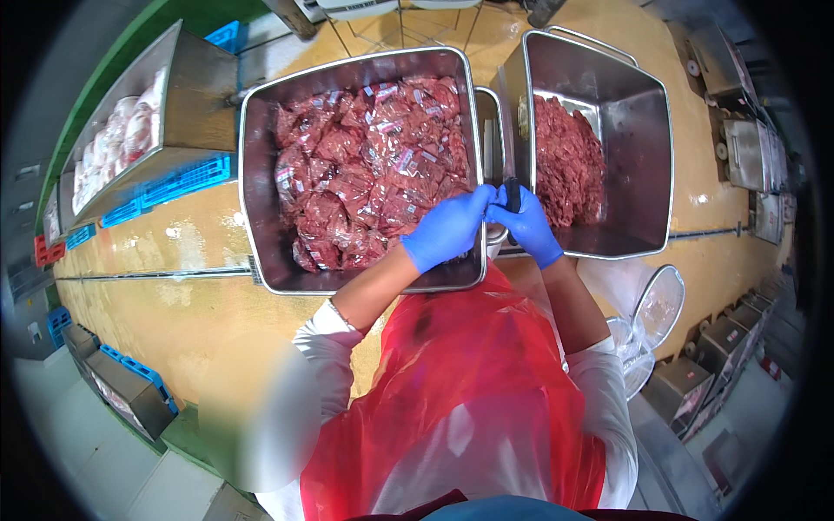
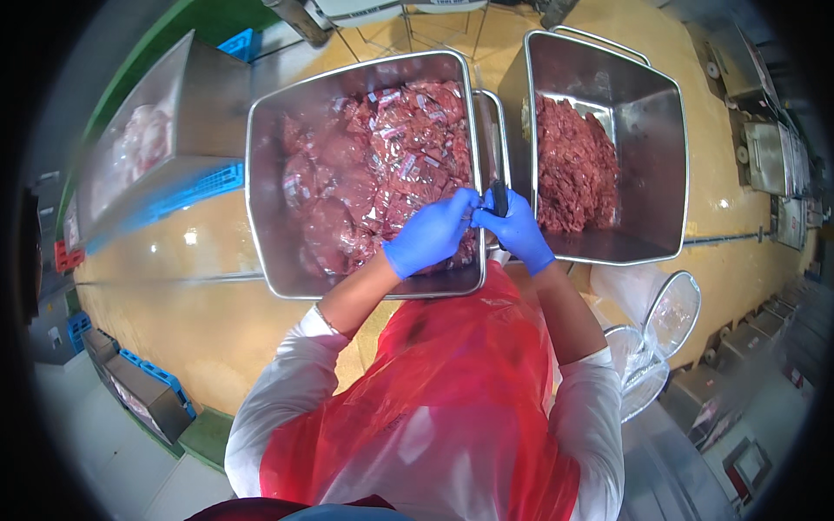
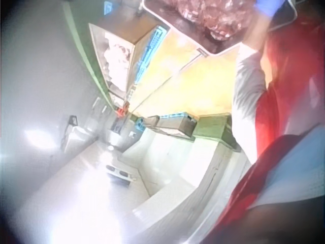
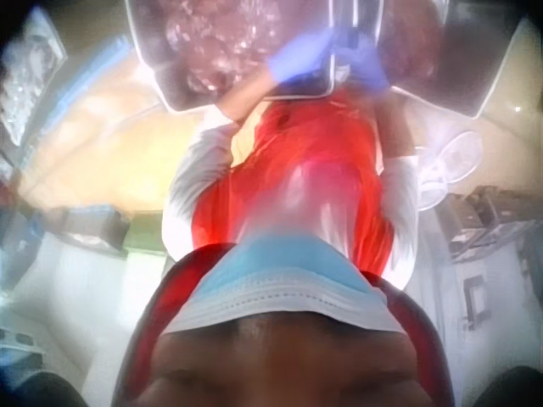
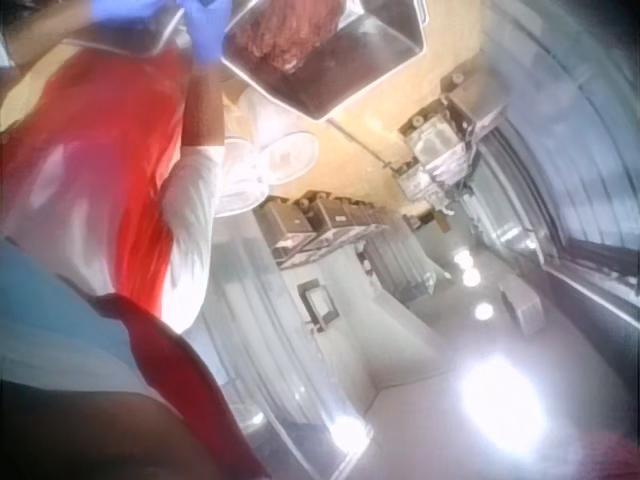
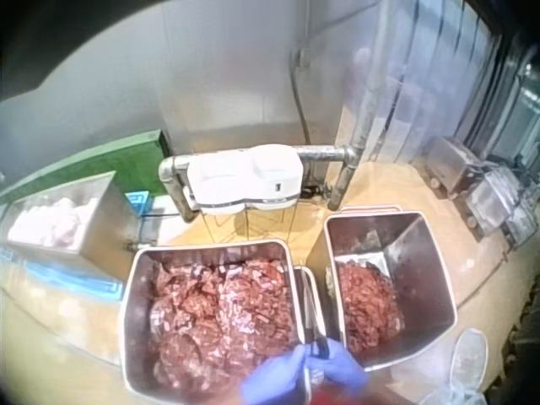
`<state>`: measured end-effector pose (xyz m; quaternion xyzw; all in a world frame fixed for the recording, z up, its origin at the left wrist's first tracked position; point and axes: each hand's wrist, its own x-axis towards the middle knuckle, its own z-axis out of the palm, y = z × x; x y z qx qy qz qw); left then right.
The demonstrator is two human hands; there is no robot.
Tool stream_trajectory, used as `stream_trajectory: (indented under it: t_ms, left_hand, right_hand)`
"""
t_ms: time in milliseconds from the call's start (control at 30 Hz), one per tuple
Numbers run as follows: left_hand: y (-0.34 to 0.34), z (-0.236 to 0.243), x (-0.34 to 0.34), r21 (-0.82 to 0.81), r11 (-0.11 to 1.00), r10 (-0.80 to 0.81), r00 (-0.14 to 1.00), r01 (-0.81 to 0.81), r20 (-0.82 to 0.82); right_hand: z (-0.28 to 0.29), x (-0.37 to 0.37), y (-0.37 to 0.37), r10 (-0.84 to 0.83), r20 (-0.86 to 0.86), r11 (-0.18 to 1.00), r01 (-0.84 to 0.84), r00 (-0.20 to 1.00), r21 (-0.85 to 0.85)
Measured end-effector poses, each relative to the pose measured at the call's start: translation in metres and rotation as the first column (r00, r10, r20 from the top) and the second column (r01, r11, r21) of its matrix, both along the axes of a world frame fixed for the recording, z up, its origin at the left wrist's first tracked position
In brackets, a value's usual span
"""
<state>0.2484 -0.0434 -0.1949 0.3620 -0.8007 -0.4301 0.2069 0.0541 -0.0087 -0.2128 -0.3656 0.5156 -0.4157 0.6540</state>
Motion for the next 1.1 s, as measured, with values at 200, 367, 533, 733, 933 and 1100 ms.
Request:
stream_trajectory:
  t_ms: [200,367,533,733,933,1100]
  left_hand:
    - [0.002,0.061,0.006,-0.076,0.99,0.119,0.992,-0.122,-0.044]
    - [-0.009,0.105,-0.066,-0.088,0.982,0.171,0.985,-0.169,0.017]
    - [-0.048,0.11,-0.169,-0.281,0.959,-0.026,0.997,0.045,0.07]
    - [-0.034,0.129,-0.239,-0.578,0.802,0.038,0.954,0.148,0.296]
    - [-0.033,0.113,-0.259,-0.461,0.885,0.063,0.961,0.07,0.268]
    - [-0.012,0.119,-0.272,-0.378,0.926,0.085,0.964,0.017,0.251]
  right_hand:
    - [0.078,-0.031,0.008,-0.16,0.174,0.97,0.187,0.972,-0.155]
    - [0.091,-0.125,-0.009,-0.277,0.324,0.885,0.372,0.905,-0.281]
    - [0.116,-0.223,0.025,-0.632,-0.547,0.774,0.415,0.55,-0.478]
    - [0.076,-0.259,0.179,-0.274,-0.909,0.947,0.254,0.312,-0.198]
    - [0.092,-0.249,0.217,-0.228,-0.95,0.963,0.195,0.212,-0.188]
    - [0.092,-0.239,0.197,-0.261,-0.935,0.96,0.167,0.238,-0.226]
